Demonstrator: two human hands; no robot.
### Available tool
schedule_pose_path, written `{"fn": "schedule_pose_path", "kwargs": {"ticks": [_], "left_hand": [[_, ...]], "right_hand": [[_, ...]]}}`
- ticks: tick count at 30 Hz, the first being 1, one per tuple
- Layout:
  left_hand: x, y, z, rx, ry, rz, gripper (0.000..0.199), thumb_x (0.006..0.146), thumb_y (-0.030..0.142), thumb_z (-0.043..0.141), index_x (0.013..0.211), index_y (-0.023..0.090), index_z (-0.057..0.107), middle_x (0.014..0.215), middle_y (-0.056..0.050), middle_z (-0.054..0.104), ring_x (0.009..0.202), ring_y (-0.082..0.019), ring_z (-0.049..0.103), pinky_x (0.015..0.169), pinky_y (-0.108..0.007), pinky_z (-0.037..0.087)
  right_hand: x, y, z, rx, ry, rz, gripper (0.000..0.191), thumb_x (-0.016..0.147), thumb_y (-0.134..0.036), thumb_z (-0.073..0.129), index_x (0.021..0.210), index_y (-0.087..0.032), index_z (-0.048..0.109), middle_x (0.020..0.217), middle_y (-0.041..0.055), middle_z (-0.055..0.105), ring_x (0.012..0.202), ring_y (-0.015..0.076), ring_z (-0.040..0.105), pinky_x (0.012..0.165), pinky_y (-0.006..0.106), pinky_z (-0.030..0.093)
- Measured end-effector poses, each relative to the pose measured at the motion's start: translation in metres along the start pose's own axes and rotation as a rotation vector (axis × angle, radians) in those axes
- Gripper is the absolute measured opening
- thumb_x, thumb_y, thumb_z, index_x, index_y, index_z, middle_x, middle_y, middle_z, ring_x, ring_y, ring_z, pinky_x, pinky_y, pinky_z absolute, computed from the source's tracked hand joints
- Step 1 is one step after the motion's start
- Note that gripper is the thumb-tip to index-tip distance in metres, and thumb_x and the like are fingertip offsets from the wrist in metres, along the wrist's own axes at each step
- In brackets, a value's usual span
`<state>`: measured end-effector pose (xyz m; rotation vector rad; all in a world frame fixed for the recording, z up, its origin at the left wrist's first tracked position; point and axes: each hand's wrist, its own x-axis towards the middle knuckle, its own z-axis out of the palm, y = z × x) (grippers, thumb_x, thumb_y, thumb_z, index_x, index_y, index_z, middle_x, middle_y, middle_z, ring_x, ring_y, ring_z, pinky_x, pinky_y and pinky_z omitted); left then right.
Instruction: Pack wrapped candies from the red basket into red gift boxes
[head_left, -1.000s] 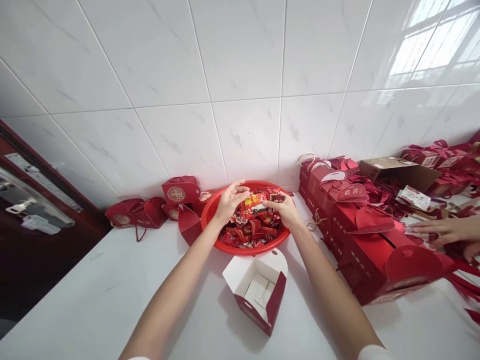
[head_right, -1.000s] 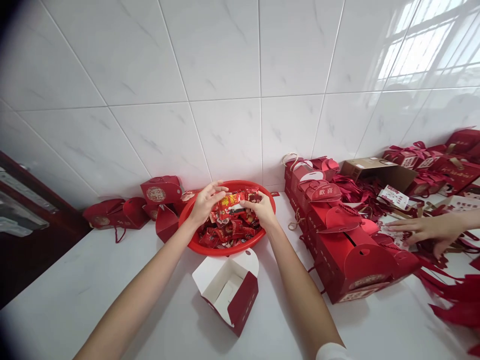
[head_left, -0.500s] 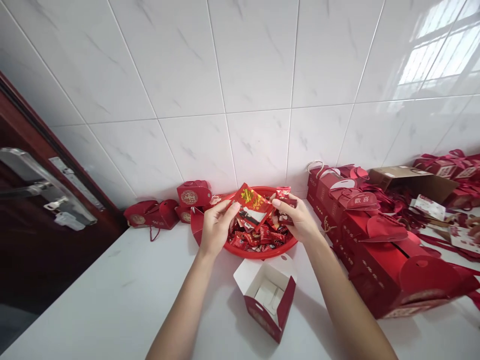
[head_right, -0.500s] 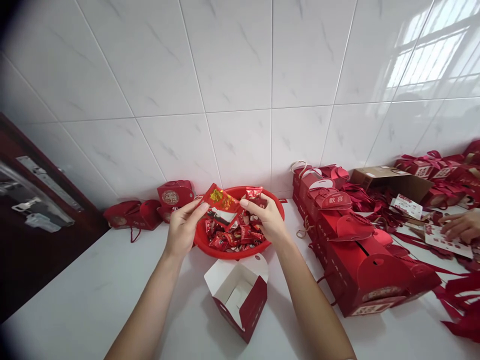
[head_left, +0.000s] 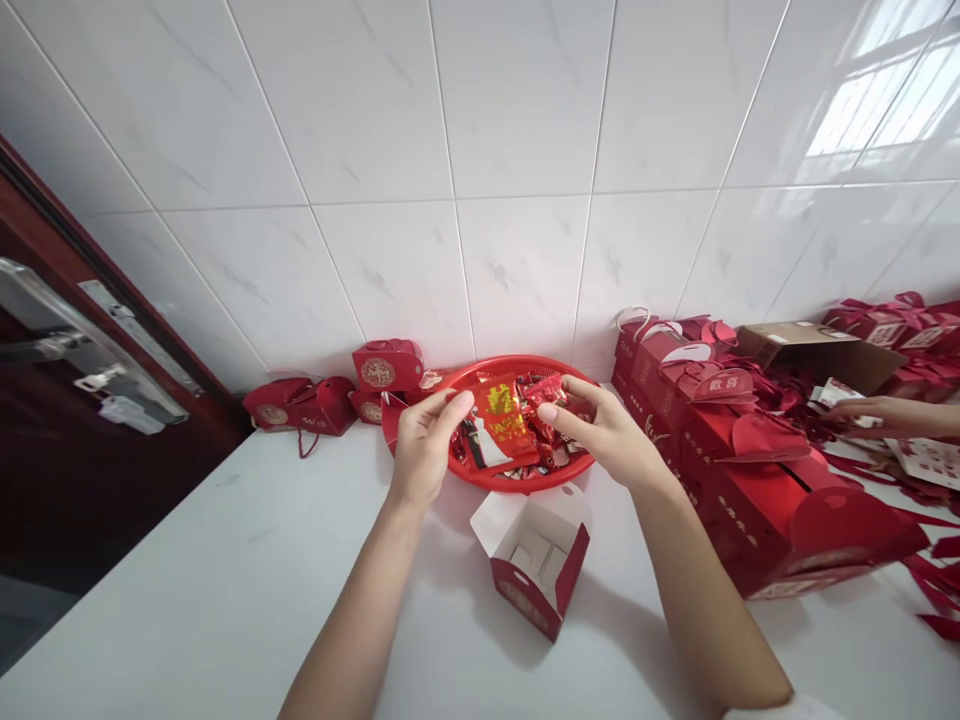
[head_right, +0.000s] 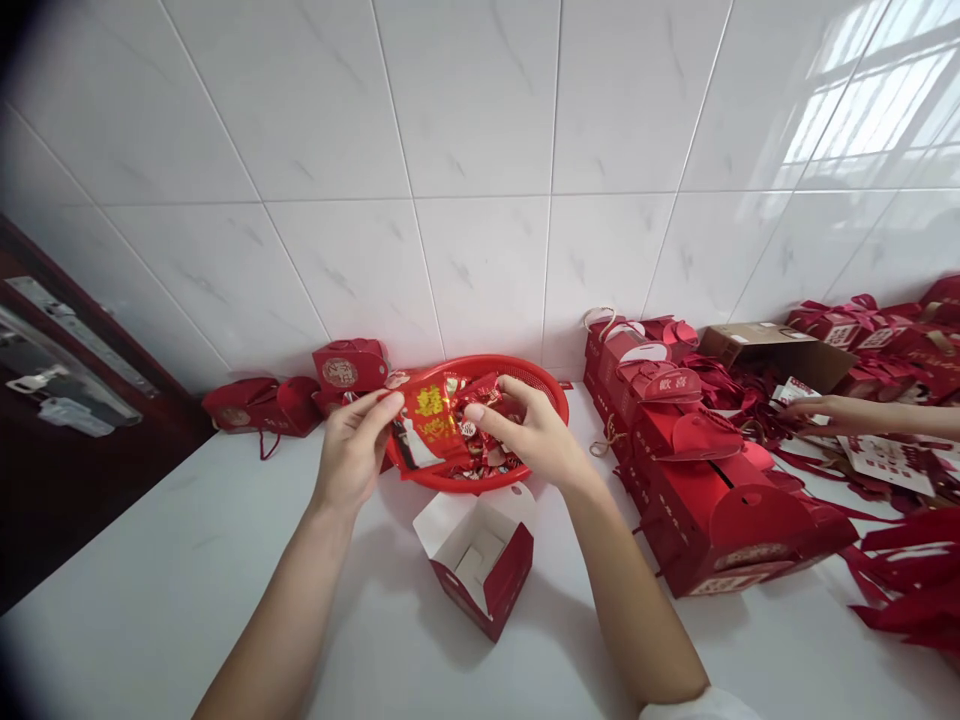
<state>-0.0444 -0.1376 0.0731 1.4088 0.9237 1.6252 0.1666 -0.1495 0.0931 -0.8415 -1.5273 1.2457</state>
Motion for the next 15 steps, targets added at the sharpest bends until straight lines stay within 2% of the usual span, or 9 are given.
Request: {"fn": "schedule_pose_path", "kwargs": {"ticks": [4,8,10,12,15], "left_hand": [[0.000,0.011,-0.007,-0.019,0.108,0.062,0.024,0.078,0.035,0.073,0.064,0.018,0.064,0.065,0.001,0.060,0.060,-0.012,0.054,0.059,-0.024,0.047],[0.000,0.025,-0.013,-0.018,0.162,0.089,0.027,0.073,0.032,0.074,0.056,0.018,0.058,0.058,0.003,0.054,0.054,-0.010,0.048,0.052,-0.022,0.041],[-0.001,0.028,-0.015,0.009,0.167,0.096,0.029,0.072,0.032,0.073,0.054,0.018,0.056,0.057,0.003,0.051,0.053,-0.010,0.046,0.050,-0.022,0.039],[-0.002,0.029,-0.015,0.044,0.163,0.098,0.028,0.073,0.033,0.072,0.055,0.018,0.056,0.057,0.003,0.051,0.054,-0.010,0.046,0.050,-0.023,0.039],[-0.003,0.028,-0.016,0.084,0.141,0.099,0.027,0.073,0.036,0.071,0.057,0.018,0.058,0.059,0.002,0.052,0.056,-0.012,0.048,0.053,-0.024,0.041]], "right_hand": [[-0.008,-0.002,-0.004,-0.252,-0.190,0.014,0.031,0.094,-0.048,0.058,0.082,-0.021,0.053,0.063,-0.0056,0.046,0.050,0.0091,0.047,0.046,0.021,0.039],[-0.013,0.002,0.000,-0.609,-0.495,-0.014,0.024,0.098,-0.027,0.050,0.075,-0.020,0.052,0.058,-0.0053,0.045,0.049,0.0082,0.041,0.048,0.022,0.030],[-0.012,0.005,0.005,-0.747,-0.583,0.000,0.018,0.096,-0.021,0.053,0.077,-0.020,0.056,0.055,-0.0056,0.045,0.048,0.0089,0.040,0.049,0.023,0.028],[-0.010,0.007,0.010,-0.830,-0.568,-0.003,0.016,0.094,-0.020,0.057,0.078,-0.020,0.057,0.054,-0.0055,0.046,0.048,0.0095,0.040,0.050,0.024,0.026],[-0.008,0.009,0.017,-0.814,-0.463,-0.018,0.018,0.095,-0.022,0.058,0.077,-0.020,0.056,0.059,-0.0041,0.054,0.049,0.0089,0.045,0.052,0.024,0.027]]}}
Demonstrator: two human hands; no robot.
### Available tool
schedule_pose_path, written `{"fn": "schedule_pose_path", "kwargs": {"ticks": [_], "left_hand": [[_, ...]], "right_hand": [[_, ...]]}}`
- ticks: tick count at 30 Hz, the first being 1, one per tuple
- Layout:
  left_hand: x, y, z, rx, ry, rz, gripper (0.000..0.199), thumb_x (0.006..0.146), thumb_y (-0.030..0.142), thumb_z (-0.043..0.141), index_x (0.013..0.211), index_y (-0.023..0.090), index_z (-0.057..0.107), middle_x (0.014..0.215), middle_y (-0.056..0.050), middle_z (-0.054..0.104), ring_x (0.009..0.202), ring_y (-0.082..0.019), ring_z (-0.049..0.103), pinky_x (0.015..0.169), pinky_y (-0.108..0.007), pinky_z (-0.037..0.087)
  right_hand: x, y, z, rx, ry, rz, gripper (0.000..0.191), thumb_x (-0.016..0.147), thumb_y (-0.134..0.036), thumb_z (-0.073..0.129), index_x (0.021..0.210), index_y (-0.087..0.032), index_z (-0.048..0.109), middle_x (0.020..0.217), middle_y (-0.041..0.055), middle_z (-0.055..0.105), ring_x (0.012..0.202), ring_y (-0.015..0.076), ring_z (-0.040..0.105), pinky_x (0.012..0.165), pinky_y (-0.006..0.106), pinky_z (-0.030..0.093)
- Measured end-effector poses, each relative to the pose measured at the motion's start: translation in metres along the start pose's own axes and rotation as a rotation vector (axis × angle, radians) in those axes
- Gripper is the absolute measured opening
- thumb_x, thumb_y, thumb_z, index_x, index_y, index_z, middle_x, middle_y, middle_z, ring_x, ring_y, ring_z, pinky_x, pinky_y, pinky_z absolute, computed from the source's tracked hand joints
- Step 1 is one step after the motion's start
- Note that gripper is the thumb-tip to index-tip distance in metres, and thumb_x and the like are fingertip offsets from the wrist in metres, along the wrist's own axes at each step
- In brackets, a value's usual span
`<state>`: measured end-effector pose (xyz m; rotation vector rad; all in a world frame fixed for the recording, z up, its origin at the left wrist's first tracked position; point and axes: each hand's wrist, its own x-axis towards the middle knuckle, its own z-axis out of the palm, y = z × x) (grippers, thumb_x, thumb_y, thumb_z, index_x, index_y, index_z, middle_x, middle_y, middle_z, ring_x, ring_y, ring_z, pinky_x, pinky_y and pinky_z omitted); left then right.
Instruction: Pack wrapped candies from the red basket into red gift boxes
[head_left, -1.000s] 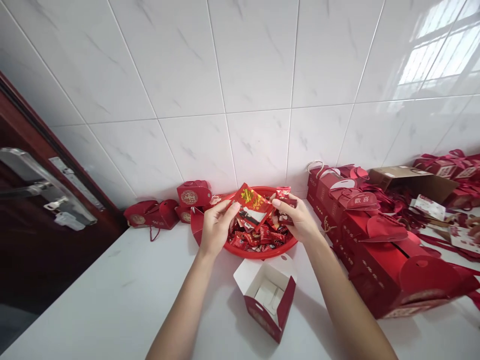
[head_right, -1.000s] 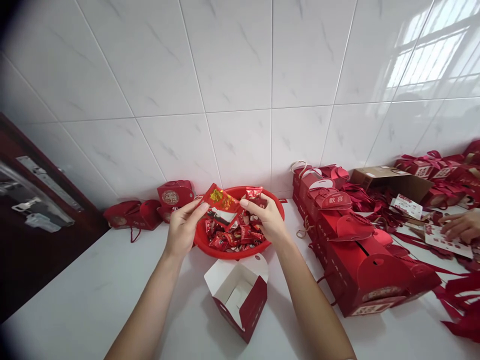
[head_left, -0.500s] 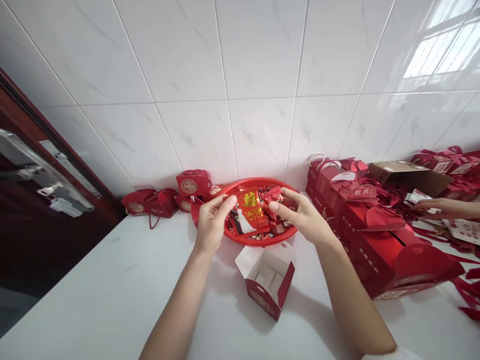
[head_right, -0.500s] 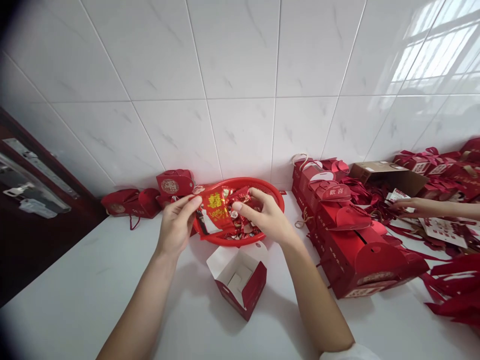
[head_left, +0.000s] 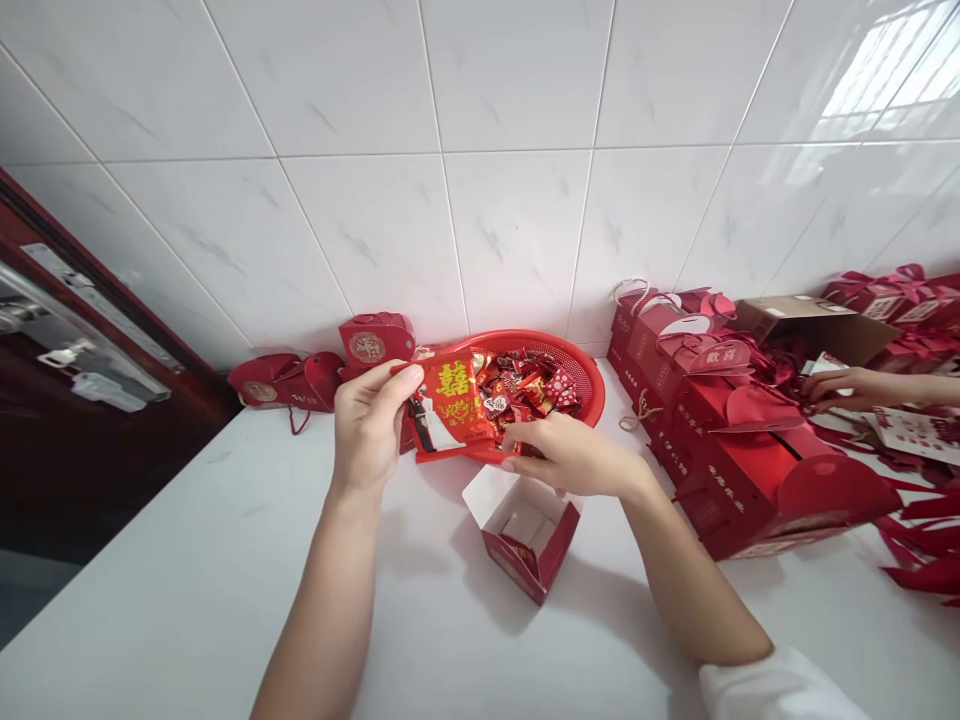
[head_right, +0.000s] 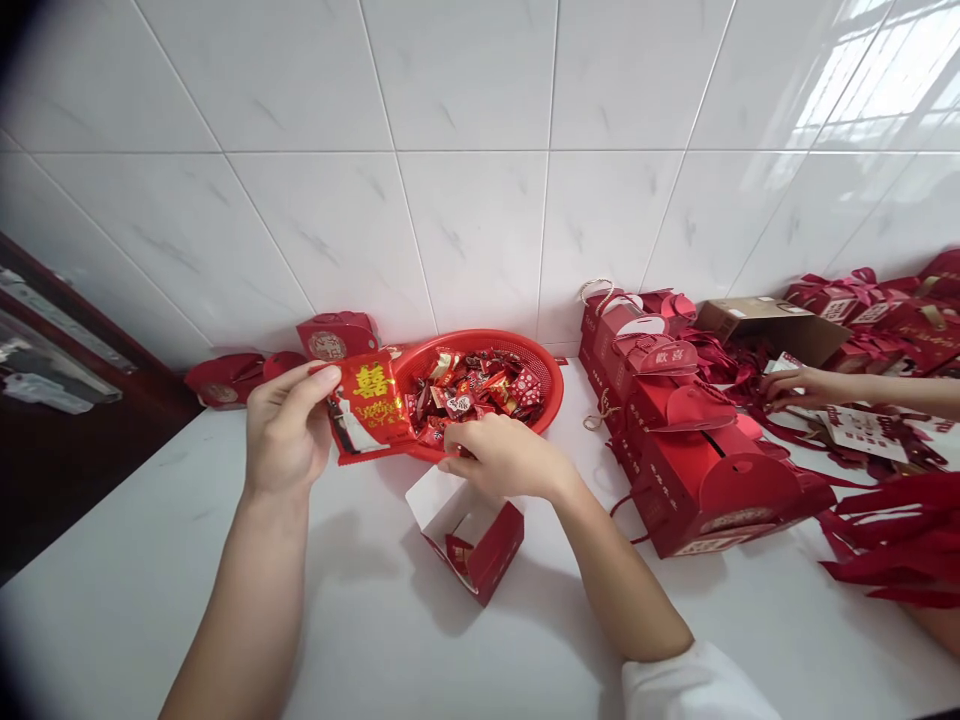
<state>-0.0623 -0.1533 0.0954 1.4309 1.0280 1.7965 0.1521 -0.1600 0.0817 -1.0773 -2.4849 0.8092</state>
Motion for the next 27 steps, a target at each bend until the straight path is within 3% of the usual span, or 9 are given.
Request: {"fn": "schedule_pose_path", "kwargs": {"ticks": [3,7,9,12,15,18,22,27], "left_hand": [[-0.001,-0.002,-0.001,0.013,-0.032,0.008,0.025,0.075,0.036,0.071,0.060,0.018,0.061,0.061,0.002,0.054,0.058,-0.012,0.049,0.056,-0.025,0.043],[-0.001,-0.006,-0.004,-0.003,-0.072,0.027,0.028,0.077,0.036,0.073,0.059,0.018,0.062,0.061,0.002,0.052,0.060,-0.013,0.048,0.058,-0.025,0.042],[-0.003,-0.005,-0.004,0.015,-0.107,0.023,0.030,0.078,0.039,0.073,0.060,0.018,0.063,0.062,0.001,0.052,0.060,-0.013,0.047,0.057,-0.025,0.042],[-0.008,-0.002,-0.001,0.113,-0.209,0.016,0.033,0.081,0.044,0.072,0.063,0.018,0.064,0.061,0.001,0.051,0.058,-0.013,0.046,0.054,-0.025,0.040],[-0.016,0.002,0.009,0.226,-0.387,0.025,0.033,0.086,0.045,0.068,0.067,0.018,0.068,0.062,0.000,0.056,0.059,-0.014,0.050,0.055,-0.025,0.042],[-0.022,0.003,0.018,0.275,-0.542,0.057,0.029,0.091,0.045,0.063,0.080,0.020,0.074,0.073,-0.002,0.066,0.069,-0.018,0.061,0.065,-0.027,0.050],[-0.025,0.003,0.018,0.417,-0.622,-0.011,0.033,0.090,0.051,0.062,0.106,0.022,0.069,0.088,-0.003,0.072,0.083,-0.022,0.068,0.070,-0.028,0.053],[-0.028,0.000,0.004,0.840,-0.902,-0.185,0.031,0.085,0.052,0.062,0.074,0.024,0.058,0.064,0.001,0.060,0.058,-0.019,0.058,0.049,-0.026,0.037]], "right_hand": [[0.004,-0.001,0.003,0.097,0.031,-0.026,0.016,0.095,-0.019,0.054,0.079,-0.019,0.056,0.065,-0.0030,0.061,0.052,0.0092,0.052,0.055,0.023,0.032],[0.004,0.003,0.001,0.116,-0.078,-0.108,0.012,0.093,-0.016,0.055,0.083,-0.018,0.060,0.068,-0.0016,0.064,0.060,0.0119,0.057,0.060,0.023,0.039],[0.000,0.004,-0.004,0.138,0.024,-0.110,0.013,0.095,-0.023,0.055,0.086,-0.018,0.064,0.076,0.0008,0.067,0.068,0.0138,0.059,0.064,0.024,0.043],[-0.008,0.004,-0.012,0.353,0.286,-0.080,0.028,0.100,-0.041,0.050,0.099,-0.018,0.066,0.090,0.0039,0.069,0.079,0.0167,0.064,0.069,0.026,0.048],[-0.015,0.000,-0.017,0.525,0.358,-0.120,0.036,0.094,-0.048,0.060,0.118,-0.021,0.064,0.108,0.0057,0.070,0.091,0.0199,0.067,0.074,0.027,0.053],[-0.020,-0.004,-0.019,0.412,0.358,-0.150,0.034,0.089,-0.038,0.069,0.118,-0.022,0.066,0.113,0.0060,0.070,0.097,0.0219,0.067,0.076,0.029,0.052],[-0.027,-0.005,-0.021,0.212,0.411,-0.116,0.019,0.091,-0.025,0.061,0.108,-0.020,0.068,0.103,0.0046,0.072,0.092,0.0204,0.066,0.075,0.028,0.049],[-0.033,-0.004,-0.022,0.058,0.379,-0.053,0.012,0.087,-0.020,0.061,0.098,-0.019,0.063,0.089,0.0023,0.069,0.077,0.0165,0.060,0.067,0.026,0.043]]}}
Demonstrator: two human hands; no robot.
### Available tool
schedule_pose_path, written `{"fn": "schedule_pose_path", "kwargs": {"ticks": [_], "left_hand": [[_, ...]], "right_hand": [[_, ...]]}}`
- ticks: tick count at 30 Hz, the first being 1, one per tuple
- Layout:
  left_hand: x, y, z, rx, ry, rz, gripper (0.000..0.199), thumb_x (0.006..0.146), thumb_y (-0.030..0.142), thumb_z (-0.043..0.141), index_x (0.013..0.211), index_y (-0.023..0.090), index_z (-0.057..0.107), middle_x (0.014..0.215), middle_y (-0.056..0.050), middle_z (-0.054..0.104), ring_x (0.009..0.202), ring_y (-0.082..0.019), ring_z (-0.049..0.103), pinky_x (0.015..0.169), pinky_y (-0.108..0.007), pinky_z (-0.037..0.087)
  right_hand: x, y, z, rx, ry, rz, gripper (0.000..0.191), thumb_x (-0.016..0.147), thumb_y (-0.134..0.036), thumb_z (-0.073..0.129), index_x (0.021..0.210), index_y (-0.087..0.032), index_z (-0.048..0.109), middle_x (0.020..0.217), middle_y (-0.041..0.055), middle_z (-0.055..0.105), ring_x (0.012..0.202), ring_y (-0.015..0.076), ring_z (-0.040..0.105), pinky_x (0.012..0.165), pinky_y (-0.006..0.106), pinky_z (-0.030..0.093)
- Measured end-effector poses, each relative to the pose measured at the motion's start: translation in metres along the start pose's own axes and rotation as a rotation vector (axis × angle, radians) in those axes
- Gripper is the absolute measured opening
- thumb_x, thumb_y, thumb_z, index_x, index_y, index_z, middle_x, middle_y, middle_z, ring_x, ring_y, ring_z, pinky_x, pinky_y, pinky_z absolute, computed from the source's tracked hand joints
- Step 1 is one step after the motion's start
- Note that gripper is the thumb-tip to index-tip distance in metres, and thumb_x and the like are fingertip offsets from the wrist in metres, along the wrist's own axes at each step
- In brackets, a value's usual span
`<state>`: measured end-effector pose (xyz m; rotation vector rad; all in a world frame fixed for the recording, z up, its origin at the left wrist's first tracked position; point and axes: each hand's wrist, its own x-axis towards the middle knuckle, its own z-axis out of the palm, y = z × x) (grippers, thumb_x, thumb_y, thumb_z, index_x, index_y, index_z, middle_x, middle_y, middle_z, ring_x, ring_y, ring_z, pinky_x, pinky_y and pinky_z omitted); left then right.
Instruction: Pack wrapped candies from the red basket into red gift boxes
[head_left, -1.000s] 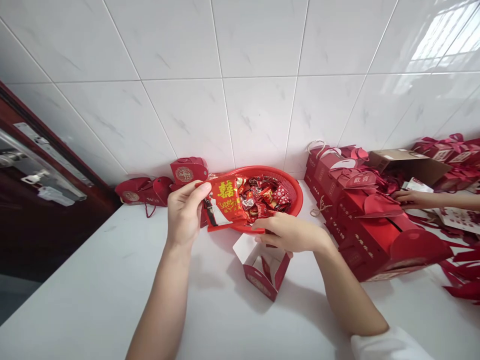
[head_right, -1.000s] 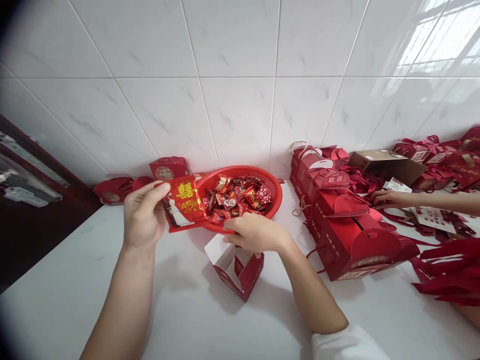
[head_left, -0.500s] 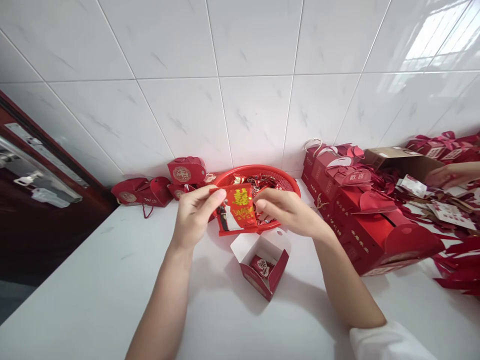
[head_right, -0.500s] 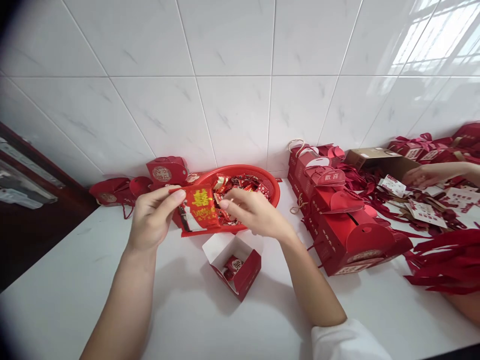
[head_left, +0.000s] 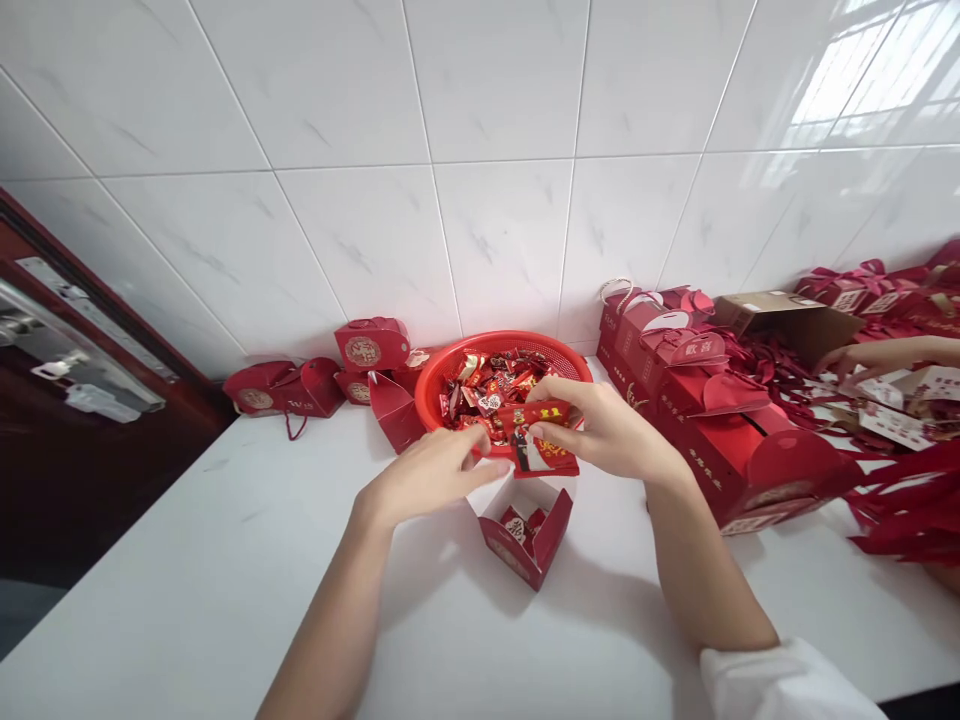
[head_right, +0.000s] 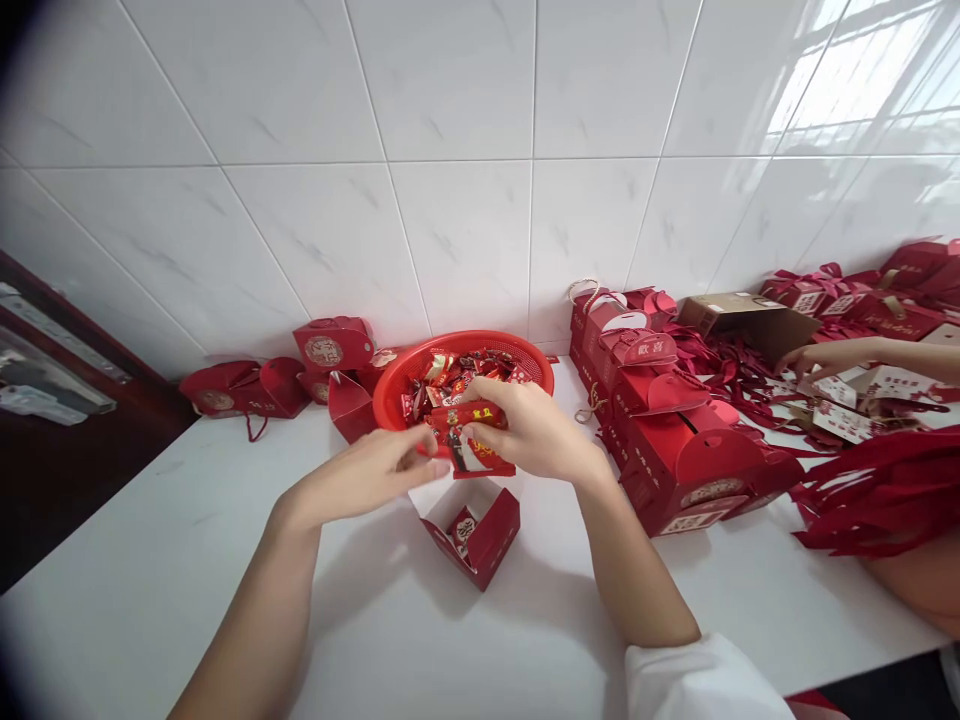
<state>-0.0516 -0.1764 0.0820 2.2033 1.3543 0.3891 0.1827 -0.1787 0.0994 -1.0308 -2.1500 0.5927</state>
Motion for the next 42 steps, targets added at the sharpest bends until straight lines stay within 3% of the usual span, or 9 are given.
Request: {"fn": "schedule_pose_path", "kwargs": {"ticks": [4,9,13,18,24,31,35,38,42], "left_hand": [[-0.010,-0.006,0.003,0.093,-0.190,-0.099,0.032,0.071,0.053,0.072,0.073,0.024,0.058,0.072,-0.001,0.064,0.065,-0.023,0.062,0.052,-0.027,0.038],[-0.018,-0.009,0.003,0.055,-0.327,-0.133,0.044,0.069,0.051,0.072,0.102,0.024,0.061,0.072,0.001,0.065,0.068,-0.025,0.064,0.054,-0.028,0.039],[-0.018,-0.008,0.000,0.151,-0.397,-0.145,0.054,0.068,0.055,0.071,0.109,0.022,0.059,0.085,-0.003,0.066,0.082,-0.028,0.065,0.060,-0.030,0.042],[-0.020,-0.003,-0.003,0.155,-0.430,-0.173,0.061,0.069,0.054,0.070,0.118,0.021,0.056,0.102,-0.007,0.065,0.101,-0.030,0.062,0.072,-0.032,0.047],[-0.021,0.002,-0.002,0.145,-0.413,-0.130,0.044,0.069,0.045,0.069,0.105,0.022,0.059,0.107,-0.005,0.064,0.103,-0.028,0.061,0.075,-0.032,0.046],[-0.021,0.003,-0.002,0.161,-0.395,-0.098,0.041,0.072,0.044,0.068,0.106,0.022,0.060,0.107,-0.004,0.065,0.105,-0.027,0.060,0.078,-0.032,0.046],[-0.022,0.003,-0.001,0.165,-0.402,-0.100,0.046,0.071,0.044,0.069,0.110,0.022,0.060,0.106,-0.005,0.065,0.107,-0.028,0.059,0.079,-0.032,0.046],[-0.023,0.004,0.000,0.169,-0.419,-0.093,0.047,0.072,0.043,0.068,0.113,0.022,0.061,0.107,-0.005,0.064,0.108,-0.028,0.058,0.081,-0.032,0.046],[-0.023,0.004,0.000,0.185,-0.427,-0.107,0.050,0.071,0.043,0.069,0.115,0.021,0.061,0.109,-0.006,0.063,0.109,-0.028,0.058,0.083,-0.033,0.046]], "right_hand": [[0.002,-0.004,0.008,-0.027,-0.083,-0.023,0.011,0.087,-0.015,0.055,0.097,-0.019,0.059,0.088,0.0016,0.067,0.073,0.0149,0.056,0.066,0.026,0.039],[0.005,-0.007,0.021,0.015,-0.212,-0.042,0.006,0.089,-0.014,0.057,0.092,-0.019,0.056,0.085,0.0011,0.067,0.070,0.0136,0.056,0.065,0.025,0.038],[0.003,-0.003,0.027,-0.011,-0.254,0.059,0.007,0.089,-0.013,0.057,0.094,-0.019,0.057,0.083,0.0010,0.070,0.069,0.0142,0.060,0.065,0.024,0.040],[-0.011,-0.001,0.017,-0.010,-0.244,0.093,0.006,0.094,-0.021,0.057,0.096,-0.019,0.061,0.086,0.0027,0.072,0.075,0.0163,0.065,0.069,0.026,0.045],[-0.028,0.002,0.003,-0.139,-0.336,0.124,0.012,0.090,-0.022,0.065,0.100,-0.018,0.070,0.097,0.0053,0.074,0.087,0.0199,0.068,0.076,0.028,0.047],[-0.029,-0.008,0.017,-0.363,-0.455,0.120,0.011,0.088,-0.018,0.070,0.096,-0.016,0.076,0.107,0.0111,0.067,0.100,0.0243,0.064,0.085,0.033,0.047],[-0.021,-0.003,0.035,-0.454,-0.508,0.106,0.014,0.088,-0.021,0.069,0.079,-0.014,0.076,0.105,0.0150,0.066,0.115,0.0297,0.058,0.095,0.039,0.046],[-0.016,0.005,0.044,-0.460,-0.534,0.089,0.012,0.086,-0.023,0.072,0.079,-0.014,0.077,0.134,0.0200,0.059,0.142,0.0363,0.040,0.110,0.048,0.038],[-0.017,0.007,0.043,-0.454,-0.548,-0.009,0.013,0.085,-0.011,0.066,0.083,-0.014,0.079,0.155,0.0173,0.044,0.155,0.0333,0.016,0.124,0.051,0.018]]}}
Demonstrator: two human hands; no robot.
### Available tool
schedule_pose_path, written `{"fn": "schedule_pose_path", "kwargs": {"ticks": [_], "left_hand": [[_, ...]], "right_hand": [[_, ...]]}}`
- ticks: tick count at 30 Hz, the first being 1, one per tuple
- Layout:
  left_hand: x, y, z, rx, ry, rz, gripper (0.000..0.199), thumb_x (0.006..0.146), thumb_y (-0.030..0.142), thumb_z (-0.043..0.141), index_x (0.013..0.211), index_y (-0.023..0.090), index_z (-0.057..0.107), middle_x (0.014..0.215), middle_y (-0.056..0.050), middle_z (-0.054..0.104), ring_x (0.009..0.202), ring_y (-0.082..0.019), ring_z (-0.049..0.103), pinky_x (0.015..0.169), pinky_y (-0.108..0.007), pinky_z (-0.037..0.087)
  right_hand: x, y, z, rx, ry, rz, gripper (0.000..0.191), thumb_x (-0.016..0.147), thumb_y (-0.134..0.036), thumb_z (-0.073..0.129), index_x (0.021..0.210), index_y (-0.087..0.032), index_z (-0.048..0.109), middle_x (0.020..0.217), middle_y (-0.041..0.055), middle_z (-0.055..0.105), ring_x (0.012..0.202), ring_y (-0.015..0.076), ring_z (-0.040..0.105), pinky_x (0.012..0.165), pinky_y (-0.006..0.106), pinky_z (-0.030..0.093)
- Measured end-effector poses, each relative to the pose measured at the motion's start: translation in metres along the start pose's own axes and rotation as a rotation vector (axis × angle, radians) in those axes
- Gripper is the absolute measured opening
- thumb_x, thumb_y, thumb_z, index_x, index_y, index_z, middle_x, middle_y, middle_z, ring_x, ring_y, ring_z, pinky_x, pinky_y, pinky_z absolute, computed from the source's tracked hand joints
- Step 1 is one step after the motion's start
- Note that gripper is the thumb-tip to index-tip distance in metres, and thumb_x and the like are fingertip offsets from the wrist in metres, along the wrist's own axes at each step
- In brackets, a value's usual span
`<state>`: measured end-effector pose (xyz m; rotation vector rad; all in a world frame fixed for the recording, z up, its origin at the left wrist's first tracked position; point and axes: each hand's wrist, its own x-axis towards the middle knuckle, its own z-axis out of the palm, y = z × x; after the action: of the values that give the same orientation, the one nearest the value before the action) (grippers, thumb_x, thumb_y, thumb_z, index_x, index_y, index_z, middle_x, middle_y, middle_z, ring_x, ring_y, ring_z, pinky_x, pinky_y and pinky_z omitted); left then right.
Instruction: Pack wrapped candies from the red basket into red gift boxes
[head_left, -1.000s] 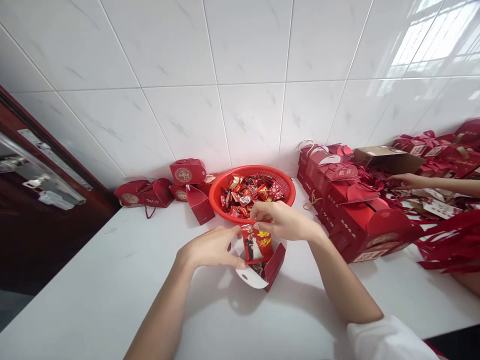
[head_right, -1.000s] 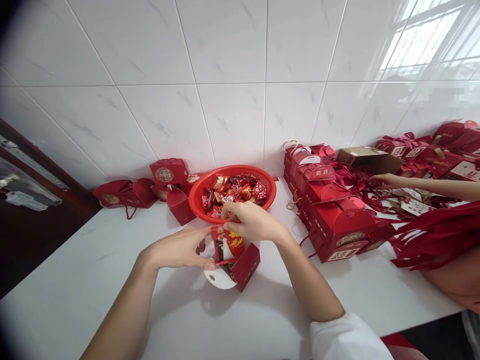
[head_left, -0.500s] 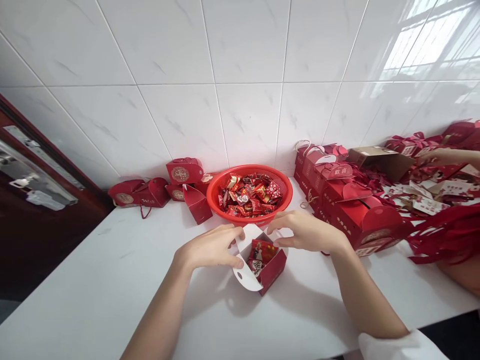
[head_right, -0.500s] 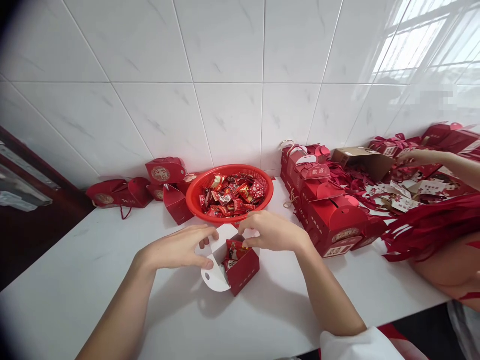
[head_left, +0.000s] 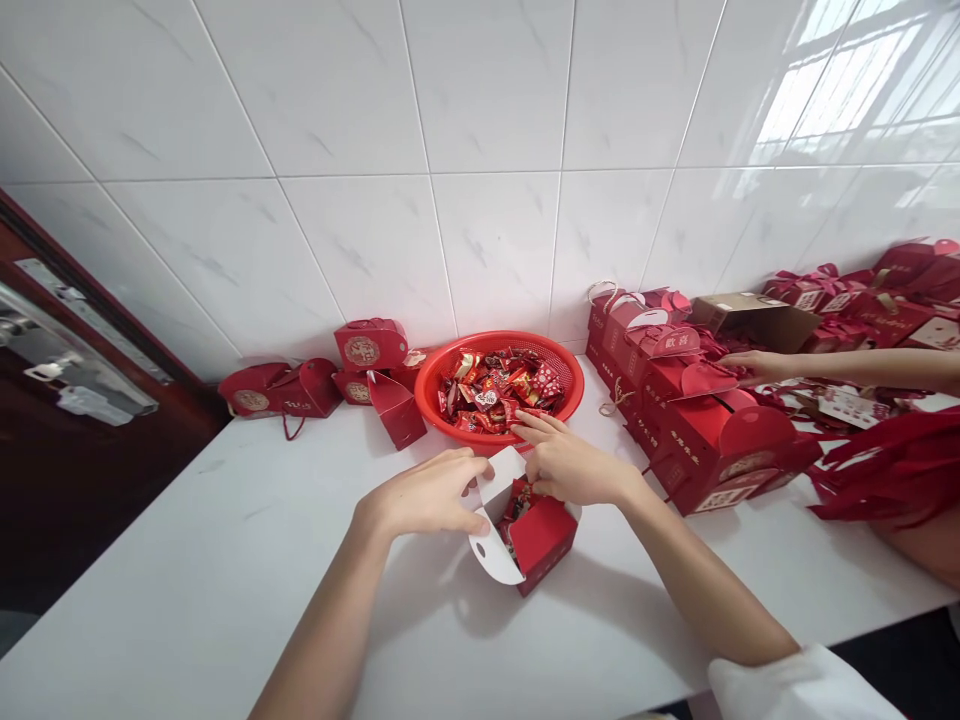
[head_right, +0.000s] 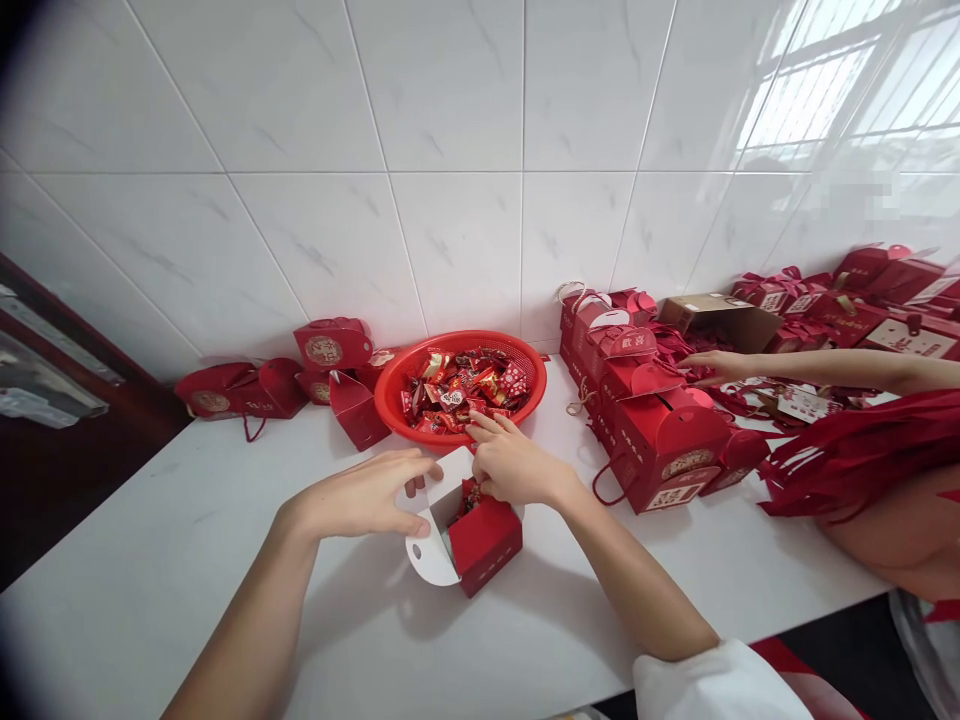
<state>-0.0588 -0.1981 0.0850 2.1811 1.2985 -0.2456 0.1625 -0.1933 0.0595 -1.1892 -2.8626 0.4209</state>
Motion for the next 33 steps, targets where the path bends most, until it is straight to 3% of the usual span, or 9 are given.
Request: {"fn": "schedule_pose_path", "kwargs": {"ticks": [5,11,15,18,21,24,27,30,33], "left_hand": [[-0.001,-0.003,0.001,0.011,0.003,0.007,0.058,0.068,0.044,0.071,0.120,0.021,0.061,0.115,-0.006,0.062,0.111,-0.029,0.057,0.083,-0.032,0.047],[-0.002,0.000,0.000,0.051,-0.003,0.005,0.047,0.069,0.045,0.070,0.111,0.023,0.062,0.106,-0.004,0.061,0.104,-0.028,0.058,0.077,-0.031,0.045],[-0.003,0.001,0.000,0.045,-0.001,0.011,0.046,0.070,0.045,0.069,0.110,0.024,0.062,0.107,-0.004,0.060,0.102,-0.026,0.058,0.075,-0.030,0.044],[-0.004,0.001,0.000,0.034,0.006,0.040,0.046,0.072,0.045,0.068,0.111,0.023,0.063,0.106,-0.004,0.058,0.103,-0.026,0.057,0.076,-0.030,0.044],[-0.006,0.001,0.000,0.002,0.035,0.088,0.048,0.073,0.041,0.069,0.118,0.026,0.062,0.108,-0.003,0.056,0.103,-0.026,0.057,0.075,-0.030,0.044],[-0.006,0.004,0.001,-0.023,0.056,0.196,0.038,0.075,0.034,0.069,0.112,0.028,0.066,0.110,-0.002,0.056,0.101,-0.023,0.059,0.078,-0.029,0.045],[-0.005,0.008,0.003,-0.033,0.006,0.314,0.018,0.078,0.035,0.071,0.092,0.024,0.069,0.104,-0.001,0.061,0.095,-0.021,0.061,0.080,-0.028,0.045],[-0.002,0.009,0.005,-0.054,-0.082,0.409,0.030,0.075,0.045,0.078,0.093,0.022,0.069,0.100,-0.002,0.067,0.091,-0.022,0.063,0.080,-0.028,0.046],[0.002,0.007,0.007,-0.053,-0.121,0.438,0.032,0.073,0.036,0.078,0.101,0.022,0.069,0.105,-0.002,0.070,0.095,-0.023,0.064,0.082,-0.029,0.046]], "right_hand": [[-0.011,-0.005,-0.005,0.150,0.011,-0.240,0.018,0.088,-0.013,0.062,0.087,-0.019,0.078,0.159,0.0062,0.041,0.155,0.0275,0.018,0.122,0.043,0.027],[-0.008,-0.007,0.001,0.109,0.021,-0.068,0.017,0.090,-0.020,0.065,0.100,-0.014,0.078,0.151,0.0179,0.049,0.150,0.0336,0.030,0.123,0.052,0.021],[-0.018,-0.004,-0.009,0.179,0.029,-0.108,0.029,0.091,-0.035,0.069,0.112,-0.016,0.074,0.141,0.0169,0.058,0.144,0.0300,0.040,0.117,0.046,0.032],[-0.030,-0.003,-0.016,0.184,-0.050,-0.115,0.034,0.090,-0.043,0.070,0.108,-0.015,0.074,0.149,0.0168,0.051,0.148,0.0303,0.034,0.118,0.043,0.031],[-0.034,-0.006,-0.015,0.106,-0.057,-0.025,0.040,0.081,-0.035,0.079,0.114,-0.014,0.069,0.153,0.0185,0.045,0.151,0.0320,0.028,0.119,0.045,0.029],[-0.028,-0.013,-0.009,-0.039,0.021,0.147,0.046,0.074,-0.023,0.083,0.114,-0.013,0.063,0.137,0.0195,0.055,0.140,0.0353,0.042,0.112,0.047,0.035],[-0.021,-0.021,-0.006,-0.134,0.003,0.276,0.045,0.076,-0.019,0.080,0.114,-0.012,0.058,0.121,0.0161,0.062,0.114,0.0322,0.060,0.095,0.040,0.045],[-0.020,-0.023,-0.008,-0.157,-0.026,0.380,0.042,0.081,-0.020,0.073,0.118,-0.012,0.056,0.113,0.0150,0.066,0.100,0.0295,0.066,0.074,0.032,0.044],[-0.023,-0.021,-0.009,-0.145,-0.055,0.387,0.023,0.087,-0.025,0.067,0.106,-0.014,0.062,0.102,0.0121,0.071,0.093,0.0281,0.068,0.063,0.030,0.036]]}}
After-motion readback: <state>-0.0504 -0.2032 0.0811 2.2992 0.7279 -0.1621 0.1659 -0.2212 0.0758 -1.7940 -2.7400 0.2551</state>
